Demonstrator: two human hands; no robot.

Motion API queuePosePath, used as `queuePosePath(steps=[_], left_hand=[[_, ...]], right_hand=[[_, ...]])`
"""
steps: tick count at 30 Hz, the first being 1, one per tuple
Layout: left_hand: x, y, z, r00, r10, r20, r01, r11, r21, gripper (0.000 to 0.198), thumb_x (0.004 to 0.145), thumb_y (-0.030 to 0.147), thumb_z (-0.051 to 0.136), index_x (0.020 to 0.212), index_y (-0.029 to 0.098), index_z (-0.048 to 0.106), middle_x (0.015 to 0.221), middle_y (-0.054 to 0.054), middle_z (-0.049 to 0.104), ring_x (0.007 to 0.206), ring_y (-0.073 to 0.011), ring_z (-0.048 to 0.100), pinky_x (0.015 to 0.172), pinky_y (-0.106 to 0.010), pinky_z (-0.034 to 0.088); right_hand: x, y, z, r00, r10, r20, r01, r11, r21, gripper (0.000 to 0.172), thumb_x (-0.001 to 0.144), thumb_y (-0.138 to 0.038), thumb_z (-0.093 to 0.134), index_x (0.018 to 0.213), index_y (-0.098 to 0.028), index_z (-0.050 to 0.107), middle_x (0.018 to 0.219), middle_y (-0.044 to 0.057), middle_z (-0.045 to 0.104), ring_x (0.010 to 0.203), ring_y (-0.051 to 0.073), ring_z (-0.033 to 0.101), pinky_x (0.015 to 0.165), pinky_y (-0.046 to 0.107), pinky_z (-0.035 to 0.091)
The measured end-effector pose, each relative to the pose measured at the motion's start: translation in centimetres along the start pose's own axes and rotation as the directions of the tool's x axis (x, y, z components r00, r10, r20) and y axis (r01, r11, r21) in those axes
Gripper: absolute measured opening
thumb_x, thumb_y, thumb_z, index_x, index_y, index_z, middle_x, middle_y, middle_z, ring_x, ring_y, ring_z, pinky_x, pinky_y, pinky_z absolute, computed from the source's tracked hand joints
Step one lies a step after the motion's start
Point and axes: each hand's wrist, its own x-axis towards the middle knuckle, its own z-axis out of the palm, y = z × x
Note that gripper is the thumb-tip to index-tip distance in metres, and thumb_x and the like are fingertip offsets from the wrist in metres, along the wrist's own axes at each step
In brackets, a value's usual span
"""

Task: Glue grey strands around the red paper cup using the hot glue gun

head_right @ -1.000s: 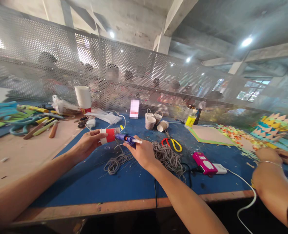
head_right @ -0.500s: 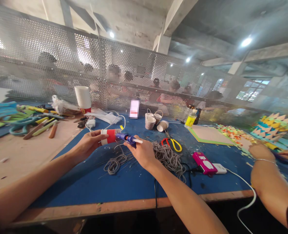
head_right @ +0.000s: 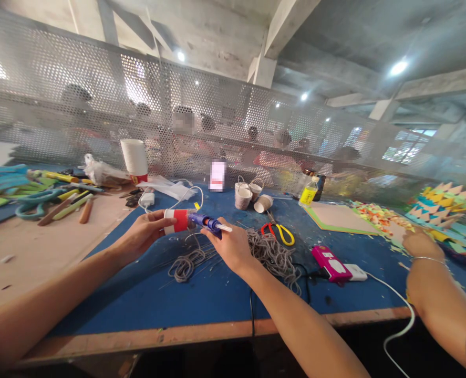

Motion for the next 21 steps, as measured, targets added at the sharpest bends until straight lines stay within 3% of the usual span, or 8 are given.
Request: queuePosePath(steps=[6,10,14,17,21], left_hand=[[0.4,-0.3,-0.4,1.0,-0.004,-0.01,0.004,1.0,-0.011,0.031,0.068,0.024,0.085,0.096,0.015,0.076,0.091,-0.009,0.079,0.074,-0.0216,0.074,0.074,-0.033,0.059],[0.6,-0.5,-0.7,1.0,0.004,-0.018,-0.004,1.0,-0.014,0.027,0.069,0.024,0.085,0.094,0.016,0.076,0.09,-0.007,0.079,0.075,-0.0196,0.073,0.074,-0.03,0.058],[0.8,-0.6,-1.0,0.999,0.032,-0.021,-0.032,0.999,-0.024,0.025,0.07,0.023,0.085,0.091,0.014,0.076,0.09,-0.007,0.078,0.076,-0.0166,0.071,0.075,-0.026,0.057],[0.8,-0.8,-1.0,1.0,0.03,-0.007,-0.03,0.999,-0.036,0.023,0.071,0.023,0.084,0.09,0.014,0.076,0.089,-0.008,0.078,0.072,-0.016,0.07,0.072,-0.026,0.057],[0.9,-1.0,-1.0,1.0,0.027,0.012,-0.026,0.999,-0.045,0.022,0.07,0.023,0.084,0.088,0.014,0.077,0.086,-0.008,0.078,0.071,-0.0169,0.07,0.071,-0.027,0.058]], right_hand=[[0.5,0.2,0.0,0.994,0.11,0.014,-0.11,0.97,0.215,0.038,0.089,-0.057,0.064,0.087,-0.02,0.073,0.078,0.007,0.076,0.074,0.024,0.072,0.065,0.028,0.046],[0.9,0.7,-0.2,0.978,0.206,0.01,-0.2,0.937,0.287,0.038,0.094,-0.054,0.057,0.106,-0.019,0.068,0.088,0.008,0.076,0.085,0.026,0.073,0.072,0.03,0.05],[1.2,1.8,0.2,0.965,0.257,0.048,-0.261,0.955,0.144,0.04,0.102,-0.045,0.044,0.129,-0.017,0.054,0.105,0.012,0.074,0.095,0.027,0.071,0.08,0.035,0.051],[1.1,2.7,1.1,0.972,0.226,0.068,-0.221,0.972,-0.08,0.041,0.102,-0.035,0.043,0.137,-0.012,0.048,0.13,0.019,0.064,0.117,0.031,0.063,0.094,0.041,0.047],[0.8,2.9,2.1,0.954,0.249,0.169,-0.191,0.935,-0.297,0.045,0.103,-0.028,0.04,0.143,-0.009,0.043,0.13,0.021,0.061,0.118,0.032,0.059,0.097,0.046,0.044]])
